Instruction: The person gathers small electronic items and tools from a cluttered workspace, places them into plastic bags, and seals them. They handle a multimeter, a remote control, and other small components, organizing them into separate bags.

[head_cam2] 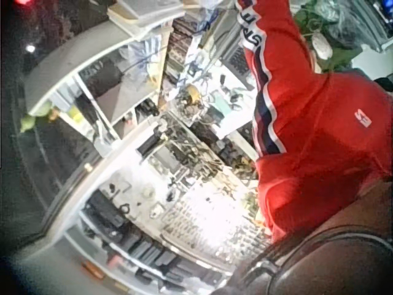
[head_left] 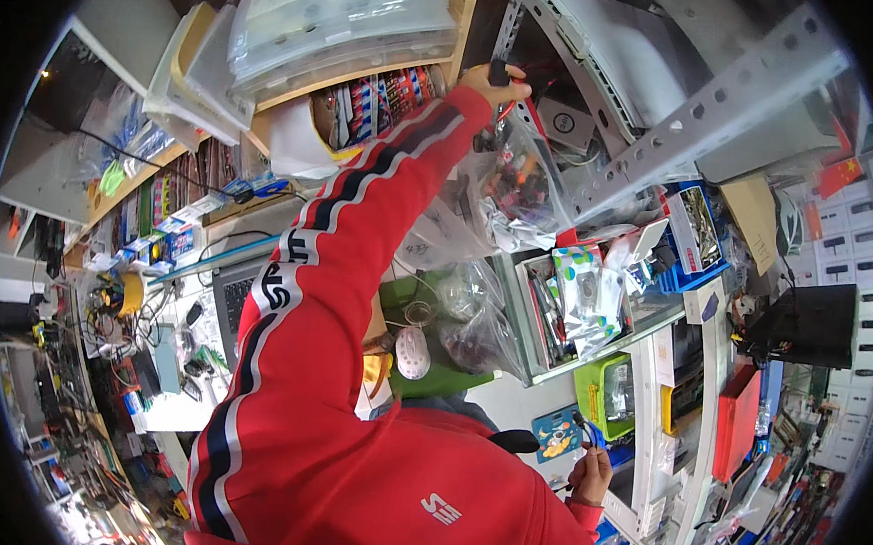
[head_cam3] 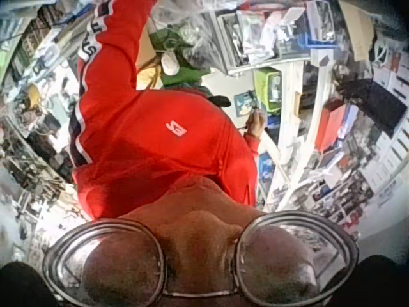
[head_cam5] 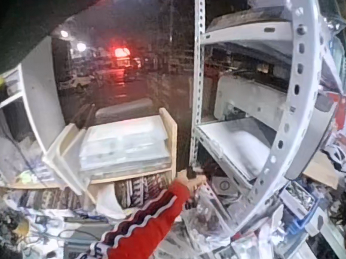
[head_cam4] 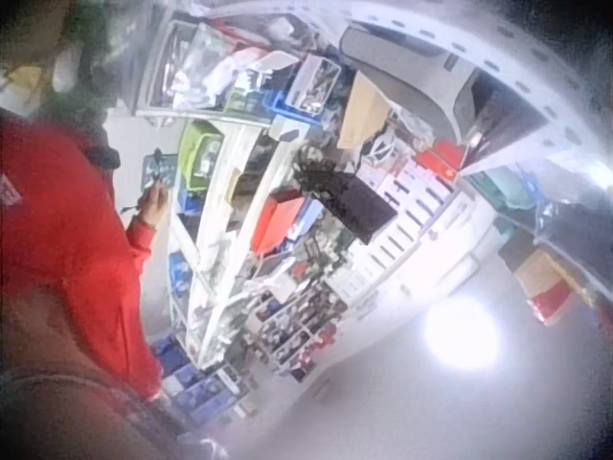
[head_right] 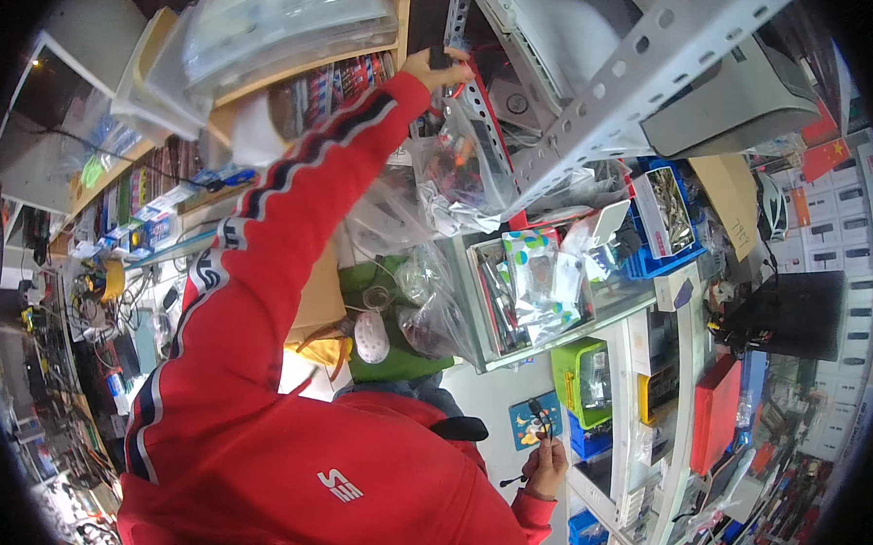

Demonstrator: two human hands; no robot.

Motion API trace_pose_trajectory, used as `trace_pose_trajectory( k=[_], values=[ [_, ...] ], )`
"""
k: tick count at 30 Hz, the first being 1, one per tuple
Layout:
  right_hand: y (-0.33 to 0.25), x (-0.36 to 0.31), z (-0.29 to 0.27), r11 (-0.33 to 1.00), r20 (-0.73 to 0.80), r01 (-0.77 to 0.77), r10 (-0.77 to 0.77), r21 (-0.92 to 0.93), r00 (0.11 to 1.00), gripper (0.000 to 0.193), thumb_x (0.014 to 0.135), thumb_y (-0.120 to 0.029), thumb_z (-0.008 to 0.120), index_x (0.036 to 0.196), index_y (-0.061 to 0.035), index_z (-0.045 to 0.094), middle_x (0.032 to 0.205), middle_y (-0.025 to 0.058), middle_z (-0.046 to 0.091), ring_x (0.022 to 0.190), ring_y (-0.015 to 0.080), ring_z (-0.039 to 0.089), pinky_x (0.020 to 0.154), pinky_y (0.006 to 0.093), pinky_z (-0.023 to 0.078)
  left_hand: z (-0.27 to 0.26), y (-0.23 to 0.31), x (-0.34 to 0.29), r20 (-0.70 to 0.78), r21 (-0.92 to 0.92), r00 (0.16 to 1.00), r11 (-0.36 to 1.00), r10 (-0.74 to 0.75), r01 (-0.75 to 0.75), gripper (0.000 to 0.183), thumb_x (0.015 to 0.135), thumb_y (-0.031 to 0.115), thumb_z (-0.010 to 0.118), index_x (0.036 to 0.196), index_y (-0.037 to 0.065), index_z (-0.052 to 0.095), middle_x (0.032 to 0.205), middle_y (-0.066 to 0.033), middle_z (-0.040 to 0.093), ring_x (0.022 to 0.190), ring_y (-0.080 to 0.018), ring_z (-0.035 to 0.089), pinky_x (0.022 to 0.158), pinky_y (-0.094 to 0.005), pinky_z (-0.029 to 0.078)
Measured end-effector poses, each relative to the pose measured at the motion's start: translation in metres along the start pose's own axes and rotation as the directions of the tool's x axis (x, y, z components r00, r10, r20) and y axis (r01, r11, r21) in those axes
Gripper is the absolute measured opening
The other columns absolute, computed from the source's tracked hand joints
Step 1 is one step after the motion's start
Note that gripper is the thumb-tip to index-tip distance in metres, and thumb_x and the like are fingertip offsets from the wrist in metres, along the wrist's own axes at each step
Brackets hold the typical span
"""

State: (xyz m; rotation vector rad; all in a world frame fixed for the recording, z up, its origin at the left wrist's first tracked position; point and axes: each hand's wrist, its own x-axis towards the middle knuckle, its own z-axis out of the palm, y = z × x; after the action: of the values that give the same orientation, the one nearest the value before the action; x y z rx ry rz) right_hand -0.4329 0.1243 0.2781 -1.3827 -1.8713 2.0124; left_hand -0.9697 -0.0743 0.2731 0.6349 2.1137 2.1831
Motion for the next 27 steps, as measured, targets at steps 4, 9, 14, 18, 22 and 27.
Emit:
trace_pose_trajectory(
  k=[4, 9, 14, 18, 22, 27],
  values=[
    [-0.019, 0.001, 0.030, 0.997, 0.039, 0.067, -0.066, -0.029, 0.997, 0.019, 0.082, -0.021, 0.047, 0.084, -0.0032, 0.053, 0.044, -0.0048, 0.033, 0.033, 0.0030, 0.025, 0.031, 0.0179, 0.019, -0.001, -0.012, 0.002, -0.114, 0.135, 0.962, 0.963, 0.249, -0.234, 0.041, 0.063, 0.019, 0.069, 0.096, 0.002, 0.052, 0.103, -0.0140, 0.051, 0.097, -0.0210, 0.049, 0.081, -0.0292, 0.039],
    [-0.042, 0.003, 0.046, 0.996, 0.199, 0.074, -0.065, -0.041, 0.978, 0.019, 0.082, -0.020, 0.047, 0.085, -0.0022, 0.053, 0.047, -0.0045, 0.035, 0.036, 0.0030, 0.027, 0.033, 0.0176, 0.021, -0.019, 0.030, -0.021, -0.005, 0.748, 0.855, 0.570, 0.518, -0.340, 0.047, 0.054, 0.024, 0.071, 0.097, 0.012, 0.054, 0.105, -0.0124, 0.050, 0.097, -0.0281, 0.048, 0.083, -0.0332, 0.039],
    [-0.081, -0.001, 0.068, 0.974, 0.515, 0.227, -0.196, 0.004, 0.835, 0.020, 0.083, -0.019, 0.046, 0.088, 0.0004, 0.049, 0.047, -0.0038, 0.034, 0.037, 0.0032, 0.026, 0.034, 0.0181, 0.019, -0.010, 0.121, -0.133, 0.204, 0.277, 0.974, 0.948, 0.103, -0.158, 0.023, 0.068, 0.032, 0.059, 0.070, 0.010, 0.063, 0.064, -0.0065, 0.060, 0.059, -0.0173, 0.057, 0.057, -0.0287, 0.045],
    [-0.106, -0.007, 0.118, 0.928, 0.708, 0.295, -0.366, 0.228, 0.604, 0.021, 0.082, -0.018, 0.045, 0.090, 0.0012, 0.047, 0.050, -0.0018, 0.038, 0.040, 0.0046, 0.030, 0.037, 0.0184, 0.023, 0.016, 0.167, -0.287, 0.497, 0.173, 0.793, 0.935, -0.353, 0.308, 0.051, 0.079, 0.048, 0.041, 0.062, 0.005, 0.063, 0.061, -0.0063, 0.060, 0.061, -0.0141, 0.057, 0.061, -0.0271, 0.044],
    [-0.114, -0.019, 0.185, 0.896, 0.971, 0.443, -0.127, 0.024, 0.204, 0.018, 0.079, -0.005, 0.044, 0.093, 0.0035, 0.049, 0.067, 0.0028, 0.048, 0.053, 0.0072, 0.040, 0.048, 0.0189, 0.033, 0.031, 0.186, -0.356, 0.016, -0.554, 0.974, 0.809, -0.225, 0.197, 0.041, 0.084, 0.029, 0.041, 0.113, -0.001, 0.038, 0.104, -0.0167, 0.050, 0.097, -0.0248, 0.049, 0.080, -0.0326, 0.040],
    [-0.086, -0.076, 0.252, 0.956, 0.998, 0.290, -0.015, 0.031, -0.057, 0.020, 0.084, -0.010, 0.040, 0.097, 0.0022, 0.050, 0.061, 0.0014, 0.047, 0.055, 0.0069, 0.042, 0.053, 0.0187, 0.035, -0.024, 0.208, -0.398, -0.325, -0.697, 0.918, 0.713, -0.226, -0.071, 0.030, 0.084, 0.022, 0.042, 0.102, -0.001, 0.041, 0.088, -0.0202, 0.055, 0.082, -0.0272, 0.055, 0.071, -0.0332, 0.045]
  ],
)
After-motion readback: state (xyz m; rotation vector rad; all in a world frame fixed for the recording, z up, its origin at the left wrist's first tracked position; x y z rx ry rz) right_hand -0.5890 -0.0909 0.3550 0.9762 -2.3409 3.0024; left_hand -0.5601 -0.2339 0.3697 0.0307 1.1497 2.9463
